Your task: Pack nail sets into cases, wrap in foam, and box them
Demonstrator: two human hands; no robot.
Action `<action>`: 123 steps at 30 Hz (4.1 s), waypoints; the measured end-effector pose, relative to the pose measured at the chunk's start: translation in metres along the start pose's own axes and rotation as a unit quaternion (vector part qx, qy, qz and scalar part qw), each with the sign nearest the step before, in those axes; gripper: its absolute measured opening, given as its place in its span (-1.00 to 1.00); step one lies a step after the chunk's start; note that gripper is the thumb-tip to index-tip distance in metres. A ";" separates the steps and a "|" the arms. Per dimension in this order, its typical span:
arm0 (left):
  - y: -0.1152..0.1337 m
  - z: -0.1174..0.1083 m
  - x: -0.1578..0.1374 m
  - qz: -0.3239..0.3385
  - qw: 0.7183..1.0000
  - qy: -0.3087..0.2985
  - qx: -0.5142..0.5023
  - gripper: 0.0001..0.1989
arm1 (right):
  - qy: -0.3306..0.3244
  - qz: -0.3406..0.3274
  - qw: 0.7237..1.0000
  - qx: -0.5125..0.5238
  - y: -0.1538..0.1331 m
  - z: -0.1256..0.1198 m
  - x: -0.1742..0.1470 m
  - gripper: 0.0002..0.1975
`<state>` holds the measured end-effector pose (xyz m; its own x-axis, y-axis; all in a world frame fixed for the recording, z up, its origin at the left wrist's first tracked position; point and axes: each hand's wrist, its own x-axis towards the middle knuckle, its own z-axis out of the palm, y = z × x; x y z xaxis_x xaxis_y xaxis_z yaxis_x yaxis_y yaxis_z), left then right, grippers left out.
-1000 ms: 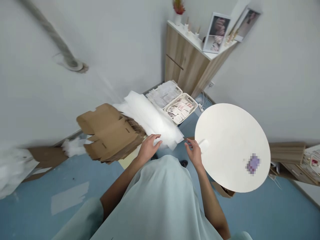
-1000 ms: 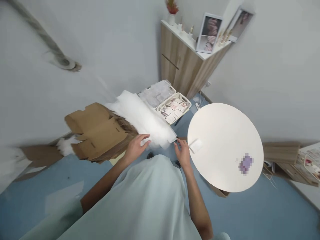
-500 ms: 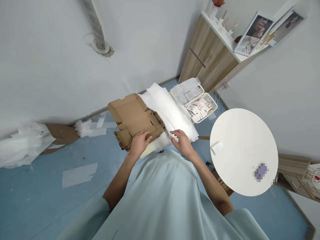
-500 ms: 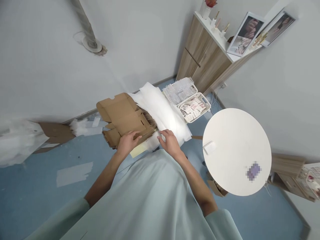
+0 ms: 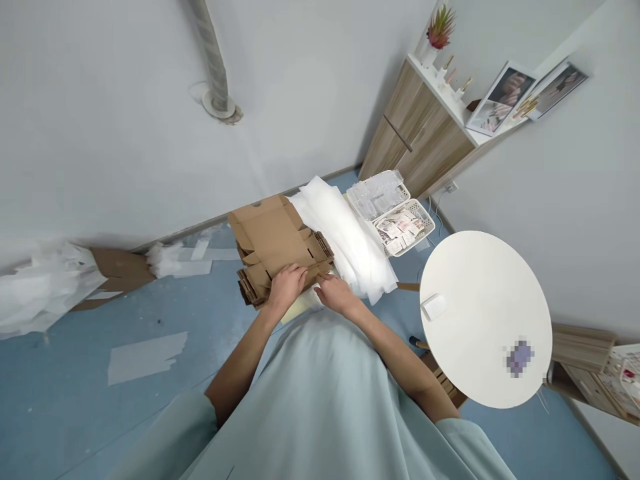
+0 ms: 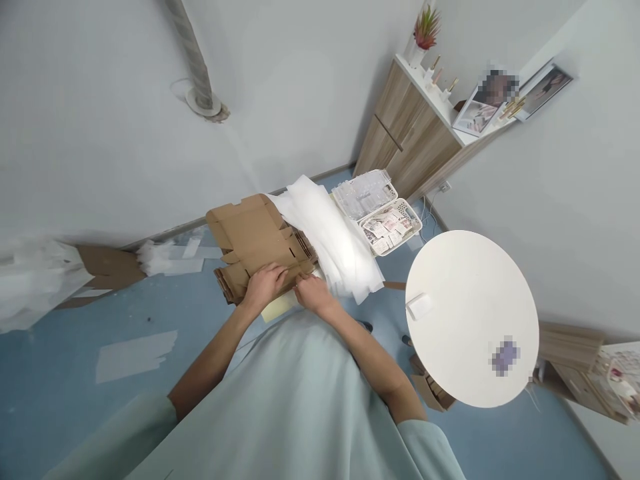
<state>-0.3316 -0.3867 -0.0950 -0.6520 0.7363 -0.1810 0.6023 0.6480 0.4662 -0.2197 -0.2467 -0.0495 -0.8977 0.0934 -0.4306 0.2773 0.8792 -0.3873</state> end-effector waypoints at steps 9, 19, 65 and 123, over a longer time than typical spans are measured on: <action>0.028 -0.057 -0.027 0.079 0.975 0.197 -0.061 -0.66 | -0.101 0.023 0.993 -0.057 -0.014 -0.013 0.010 -0.70; 0.111 -0.145 -0.022 0.341 0.861 0.375 -0.036 -0.44 | 0.230 -0.001 0.958 0.172 0.018 -0.100 -0.074 -0.70; 0.467 0.357 0.021 0.494 0.790 -0.345 0.116 -0.26 | 0.395 0.571 0.637 0.335 0.437 0.154 -0.485 -0.31; 0.502 0.309 0.002 0.205 0.946 -0.230 0.104 -0.81 | 0.271 0.429 0.787 0.350 0.442 0.184 -0.444 0.33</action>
<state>0.1118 0.0006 -0.1286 -0.1048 0.9100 -0.4013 0.8694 0.2797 0.4073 0.3648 0.0145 -0.1798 -0.2381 0.8650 -0.4417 0.8122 -0.0721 -0.5789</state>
